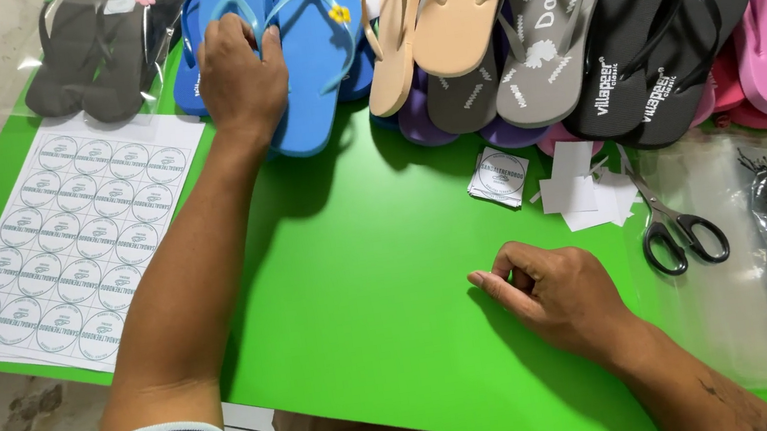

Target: Packaging pairs of flip-flops into plastic bags with cardboard headers and stickers

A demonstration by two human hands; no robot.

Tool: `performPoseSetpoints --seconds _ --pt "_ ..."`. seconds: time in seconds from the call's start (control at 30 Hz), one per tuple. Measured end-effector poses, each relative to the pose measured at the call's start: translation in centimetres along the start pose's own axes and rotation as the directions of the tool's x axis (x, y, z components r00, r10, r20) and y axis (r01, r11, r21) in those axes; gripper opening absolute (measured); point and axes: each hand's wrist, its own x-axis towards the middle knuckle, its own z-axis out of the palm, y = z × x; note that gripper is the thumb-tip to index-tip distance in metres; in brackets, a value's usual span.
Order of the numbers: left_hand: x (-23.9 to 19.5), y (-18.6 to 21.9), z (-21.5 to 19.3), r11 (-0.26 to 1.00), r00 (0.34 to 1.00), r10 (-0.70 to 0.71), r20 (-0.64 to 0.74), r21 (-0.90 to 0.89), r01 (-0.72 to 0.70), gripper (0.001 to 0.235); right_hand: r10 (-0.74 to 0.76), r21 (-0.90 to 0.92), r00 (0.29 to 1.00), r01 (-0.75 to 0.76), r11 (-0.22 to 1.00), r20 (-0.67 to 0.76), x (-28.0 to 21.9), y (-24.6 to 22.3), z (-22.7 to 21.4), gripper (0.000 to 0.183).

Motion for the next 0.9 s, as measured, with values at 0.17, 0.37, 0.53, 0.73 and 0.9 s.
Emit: performPoseSetpoints --seconds 0.17,0.37,0.53,0.73,0.9 --pt "0.4 -1.1 1.1 0.997 0.995 -0.078 -0.059 -0.008 0.078 0.023 0.029 -0.019 0.999 -0.029 0.999 0.02 -0.1 0.2 0.1 0.03" --pt "1.3 -2.0 2.0 0.98 0.96 -0.188 0.208 0.109 0.169 0.038 0.017 -0.023 1.0 -0.016 1.0 0.013 -0.1 0.2 0.1 0.03" --pt "1.0 -1.9 2.0 0.999 0.998 -0.032 0.057 -0.018 0.033 0.031 0.018 -0.006 1.0 -0.018 1.0 0.014 -0.2 0.1 0.0 0.03" --pt "1.5 -2.7 1.9 0.996 0.998 0.015 0.059 -0.085 -0.01 0.014 -0.015 -0.02 1.0 0.015 1.0 -0.003 -0.2 0.1 0.1 0.03" --pt "1.1 -0.6 0.1 0.99 1.0 0.004 -0.007 -0.144 -0.005 0.026 -0.002 -0.024 1.0 0.002 1.0 0.012 -0.3 0.1 0.0 0.03"
